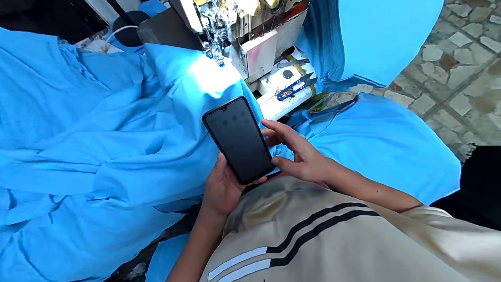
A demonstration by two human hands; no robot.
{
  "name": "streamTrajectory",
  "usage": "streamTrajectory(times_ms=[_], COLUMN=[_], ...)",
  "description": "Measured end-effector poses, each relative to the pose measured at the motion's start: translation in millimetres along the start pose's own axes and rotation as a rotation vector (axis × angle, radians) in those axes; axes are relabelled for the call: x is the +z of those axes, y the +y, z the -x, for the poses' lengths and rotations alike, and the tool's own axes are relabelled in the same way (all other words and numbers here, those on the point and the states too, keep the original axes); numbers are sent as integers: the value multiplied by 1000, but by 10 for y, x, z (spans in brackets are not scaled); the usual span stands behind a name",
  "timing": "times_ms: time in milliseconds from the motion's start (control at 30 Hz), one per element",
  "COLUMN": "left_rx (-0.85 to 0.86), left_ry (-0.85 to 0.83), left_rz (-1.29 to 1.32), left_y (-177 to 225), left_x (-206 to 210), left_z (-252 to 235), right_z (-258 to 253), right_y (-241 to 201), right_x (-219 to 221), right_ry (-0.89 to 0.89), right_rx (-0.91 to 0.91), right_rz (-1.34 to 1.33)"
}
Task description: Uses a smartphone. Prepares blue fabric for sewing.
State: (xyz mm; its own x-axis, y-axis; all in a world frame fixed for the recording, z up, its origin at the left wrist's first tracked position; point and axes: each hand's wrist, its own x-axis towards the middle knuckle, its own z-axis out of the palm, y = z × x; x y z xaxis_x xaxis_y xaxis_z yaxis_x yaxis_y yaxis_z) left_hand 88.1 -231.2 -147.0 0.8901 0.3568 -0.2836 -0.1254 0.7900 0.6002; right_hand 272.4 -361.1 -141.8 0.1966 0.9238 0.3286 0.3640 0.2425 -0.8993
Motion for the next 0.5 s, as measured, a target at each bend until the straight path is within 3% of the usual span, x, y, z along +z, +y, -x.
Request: streamTrajectory(times_ms=[500], left_rx=[6], left_ry=[-6], left_rz=[-9], left_y=[-39], left_x=[-28], left_z=[26], right_z=[110], right_y=[36], right_x=[2], right_ry=[-19], right_rx=[-34], right_rz=[44])
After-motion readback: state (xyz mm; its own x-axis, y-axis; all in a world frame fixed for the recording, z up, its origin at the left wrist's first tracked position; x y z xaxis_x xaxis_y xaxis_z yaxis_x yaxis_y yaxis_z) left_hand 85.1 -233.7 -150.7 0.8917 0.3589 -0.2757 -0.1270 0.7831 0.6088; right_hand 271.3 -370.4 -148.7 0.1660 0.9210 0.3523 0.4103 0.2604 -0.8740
